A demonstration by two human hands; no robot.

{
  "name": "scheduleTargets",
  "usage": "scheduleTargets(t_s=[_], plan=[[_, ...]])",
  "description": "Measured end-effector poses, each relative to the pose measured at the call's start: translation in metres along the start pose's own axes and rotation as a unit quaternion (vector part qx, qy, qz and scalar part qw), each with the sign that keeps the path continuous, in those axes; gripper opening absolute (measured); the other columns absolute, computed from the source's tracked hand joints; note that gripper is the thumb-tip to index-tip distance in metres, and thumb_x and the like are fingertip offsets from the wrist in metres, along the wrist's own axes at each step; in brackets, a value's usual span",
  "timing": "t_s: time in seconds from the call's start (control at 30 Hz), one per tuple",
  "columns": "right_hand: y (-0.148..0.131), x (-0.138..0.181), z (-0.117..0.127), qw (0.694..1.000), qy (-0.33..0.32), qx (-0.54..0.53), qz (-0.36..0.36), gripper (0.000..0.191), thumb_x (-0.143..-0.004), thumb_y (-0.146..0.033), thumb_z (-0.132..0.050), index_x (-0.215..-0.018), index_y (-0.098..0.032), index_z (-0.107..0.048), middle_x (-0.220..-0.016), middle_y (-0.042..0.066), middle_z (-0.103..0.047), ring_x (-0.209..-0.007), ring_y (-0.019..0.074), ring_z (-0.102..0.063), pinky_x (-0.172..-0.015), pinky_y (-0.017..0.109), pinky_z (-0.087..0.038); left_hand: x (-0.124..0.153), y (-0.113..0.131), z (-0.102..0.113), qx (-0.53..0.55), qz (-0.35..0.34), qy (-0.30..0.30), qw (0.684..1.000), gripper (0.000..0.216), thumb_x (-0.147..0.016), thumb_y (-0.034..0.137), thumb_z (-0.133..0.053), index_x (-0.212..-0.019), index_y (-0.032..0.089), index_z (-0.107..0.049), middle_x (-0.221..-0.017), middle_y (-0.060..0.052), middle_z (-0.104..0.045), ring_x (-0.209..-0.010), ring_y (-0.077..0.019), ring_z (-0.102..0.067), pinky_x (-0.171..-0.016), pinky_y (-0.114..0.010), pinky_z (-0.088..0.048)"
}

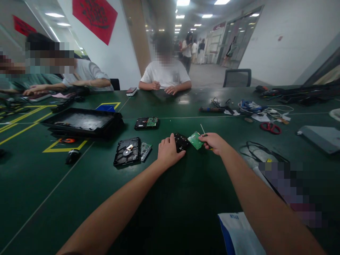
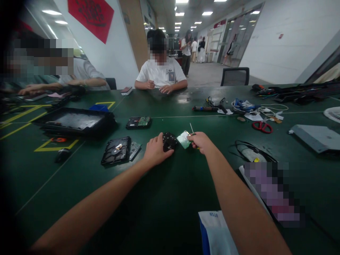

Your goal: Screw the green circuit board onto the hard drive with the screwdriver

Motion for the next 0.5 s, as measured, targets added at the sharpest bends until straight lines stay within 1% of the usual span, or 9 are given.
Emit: scheduleTargets(t_s=[0.07,0.13,0.17,0.23,0.27,0.33,0.37,0.43,0.5], plan=[[0.002,0.007,0.01,1.0,0.013,0.02,0.011,0.01,-0.09,-0.024,-0.068,-0.095,-0.015,-0.068,-0.073,0.004,-0.064,-0.056,0.0117,-0.054,-0.046,0.022,-0.042,0.0,-0.005,0.002,-0.009,0.038,0.025,0.999,0.103,-0.086,0.073,-0.063,-0.158,0.01,-0.028,-0.148,-0.026,-0.054,-0.137,-0.0439,-0.05,-0.11,-0.052,-0.04],[-0.002,0.013,0.018,0.997,0.037,0.053,0.033,0.016,-0.09,-0.027,-0.069,-0.101,-0.015,-0.069,-0.075,0.005,-0.065,-0.058,0.0136,-0.054,-0.049,0.025,-0.042,0.003,-0.013,0.004,-0.005,0.046,0.047,0.998,0.095,-0.091,0.075,-0.055,-0.156,0.009,-0.033,-0.149,-0.025,-0.055,-0.136,-0.042,-0.053,-0.111,-0.051,-0.042],[-0.005,0.015,0.02,0.995,0.047,0.073,0.049,0.019,-0.088,-0.029,-0.071,-0.102,-0.016,-0.07,-0.078,0.005,-0.066,-0.06,0.015,-0.055,-0.052,0.026,-0.043,0.005,-0.018,0.005,-0.002,0.039,0.054,0.998,0.088,-0.096,0.072,-0.05,-0.156,0.01,-0.036,-0.149,-0.023,-0.056,-0.135,-0.0398,-0.054,-0.111,-0.049,-0.043],[-0.012,0.02,0.021,0.987,0.064,0.118,0.089,0.018,-0.083,-0.03,-0.075,-0.097,-0.019,-0.072,-0.085,0.005,-0.068,-0.07,0.0177,-0.058,-0.061,0.029,-0.043,0.014,-0.032,0.01,-0.013,0.018,0.058,0.998,0.065,-0.105,0.056,-0.04,-0.153,0.012,-0.043,-0.149,-0.019,-0.059,-0.134,-0.0351,-0.056,-0.112,-0.047,-0.045],[-0.017,0.022,0.018,0.977,0.067,0.16,0.125,0.015,-0.083,-0.029,-0.075,-0.094,-0.02,-0.072,-0.088,0.005,-0.069,-0.076,0.019,-0.059,-0.066,0.03,-0.043,0.019,-0.04,0.013,-0.034,0.011,0.067,0.997,0.054,-0.107,0.046,-0.039,-0.149,0.013,-0.048,-0.148,-0.018,-0.06,-0.136,-0.0339,-0.055,-0.114,-0.047,-0.044],[-0.024,0.028,0.008,0.93,0.06,0.291,0.216,0.01,-0.086,-0.028,-0.071,-0.093,-0.021,-0.072,-0.09,0.005,-0.069,-0.081,0.0208,-0.061,-0.072,0.031,-0.043,0.031,-0.058,0.02,-0.097,-0.02,0.087,0.991,0.044,-0.103,0.031,-0.046,-0.142,0.016,-0.058,-0.152,-0.016,-0.057,-0.144,-0.0354,-0.047,-0.12,-0.051,-0.038],[-0.025,0.031,0.002,0.904,0.054,0.343,0.247,0.009,-0.088,-0.028,-0.069,-0.093,-0.021,-0.071,-0.091,0.006,-0.068,-0.083,0.0214,-0.061,-0.074,0.032,-0.043,0.037,-0.067,0.023,-0.125,-0.04,0.09,0.987,0.042,-0.101,0.028,-0.048,-0.14,0.019,-0.061,-0.155,-0.015,-0.055,-0.149,-0.0372,-0.042,-0.123,-0.055,-0.033],[-0.025,0.036,-0.012,0.875,0.047,0.399,0.269,0.008,-0.09,-0.026,-0.066,-0.096,-0.021,-0.071,-0.095,0.006,-0.067,-0.084,0.0211,-0.062,-0.075,0.032,-0.044,0.045,-0.083,0.028,-0.159,-0.059,0.088,0.982,0.041,-0.1,0.027,-0.05,-0.138,0.023,-0.064,-0.157,-0.012,-0.054,-0.154,-0.0392,-0.035,-0.126,-0.062,-0.024],[-0.022,0.041,-0.024,0.874,0.04,0.41,0.26,0.008,-0.091,-0.024,-0.066,-0.097,-0.022,-0.071,-0.097,0.006,-0.066,-0.085,0.0201,-0.062,-0.074,0.031,-0.044,0.048,-0.096,0.03,-0.175,-0.063,0.079,0.979,0.042,-0.101,0.025,-0.048,-0.139,0.024,-0.065,-0.156,-0.012,-0.056,-0.154,-0.0396,-0.035,-0.126,-0.065,-0.02]])
Point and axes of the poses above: each hand's wrist, its own x-axis away from the middle knuckle, its own z-axis out of the back of the hand, y = z × x, the point moved 2 cm from there along -x, towards the middle knuckle
